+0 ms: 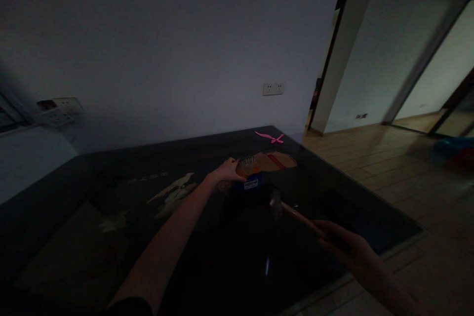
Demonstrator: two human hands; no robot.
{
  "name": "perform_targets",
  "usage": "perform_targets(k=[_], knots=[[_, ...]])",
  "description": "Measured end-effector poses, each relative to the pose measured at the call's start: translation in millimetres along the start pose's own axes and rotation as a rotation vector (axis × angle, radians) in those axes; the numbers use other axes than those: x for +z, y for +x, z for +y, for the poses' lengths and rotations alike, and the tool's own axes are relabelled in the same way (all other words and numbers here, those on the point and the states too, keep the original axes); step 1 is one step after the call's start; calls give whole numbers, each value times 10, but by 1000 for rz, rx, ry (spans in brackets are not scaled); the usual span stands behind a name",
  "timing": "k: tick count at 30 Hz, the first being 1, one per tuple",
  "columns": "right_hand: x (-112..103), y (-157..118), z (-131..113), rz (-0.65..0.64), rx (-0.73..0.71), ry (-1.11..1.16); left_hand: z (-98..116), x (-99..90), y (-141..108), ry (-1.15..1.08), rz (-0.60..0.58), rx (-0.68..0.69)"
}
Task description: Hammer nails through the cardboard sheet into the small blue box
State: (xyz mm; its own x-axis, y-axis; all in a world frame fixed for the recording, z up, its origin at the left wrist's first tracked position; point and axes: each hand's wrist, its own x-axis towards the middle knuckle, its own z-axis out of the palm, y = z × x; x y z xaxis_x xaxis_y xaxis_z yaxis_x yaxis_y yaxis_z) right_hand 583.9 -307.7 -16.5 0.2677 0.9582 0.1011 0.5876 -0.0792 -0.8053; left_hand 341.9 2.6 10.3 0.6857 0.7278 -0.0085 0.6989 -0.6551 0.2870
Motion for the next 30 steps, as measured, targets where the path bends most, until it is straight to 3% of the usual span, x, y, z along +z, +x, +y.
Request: perform_targets(k=[4, 8, 14, 20, 22, 24, 27, 30], knots=[[160, -16, 205, -38, 46, -88, 109, 26, 348, 10, -12, 0], [300, 55, 126, -14, 90, -244, 168, 23, 542, 4, -25, 14], [512, 256, -78, -13, -15, -350, 175, 6, 640, 3, -39, 37], [632, 454, -126, -56, -113, -406, 184, 3, 650, 4, -28, 14], [641, 553, -127, -104, -182, -443, 170, -40, 561, -8, 54, -5], [642, 676, -125, -150, -247, -464, 143, -100, 370, -57, 215, -10], [640, 886, -125, -199, -315, -460, 119, -133, -103, -194, 477, 29], [646, 1111, -132, -246, -371, -466, 174, 7, -648, -304, 539, 69]])
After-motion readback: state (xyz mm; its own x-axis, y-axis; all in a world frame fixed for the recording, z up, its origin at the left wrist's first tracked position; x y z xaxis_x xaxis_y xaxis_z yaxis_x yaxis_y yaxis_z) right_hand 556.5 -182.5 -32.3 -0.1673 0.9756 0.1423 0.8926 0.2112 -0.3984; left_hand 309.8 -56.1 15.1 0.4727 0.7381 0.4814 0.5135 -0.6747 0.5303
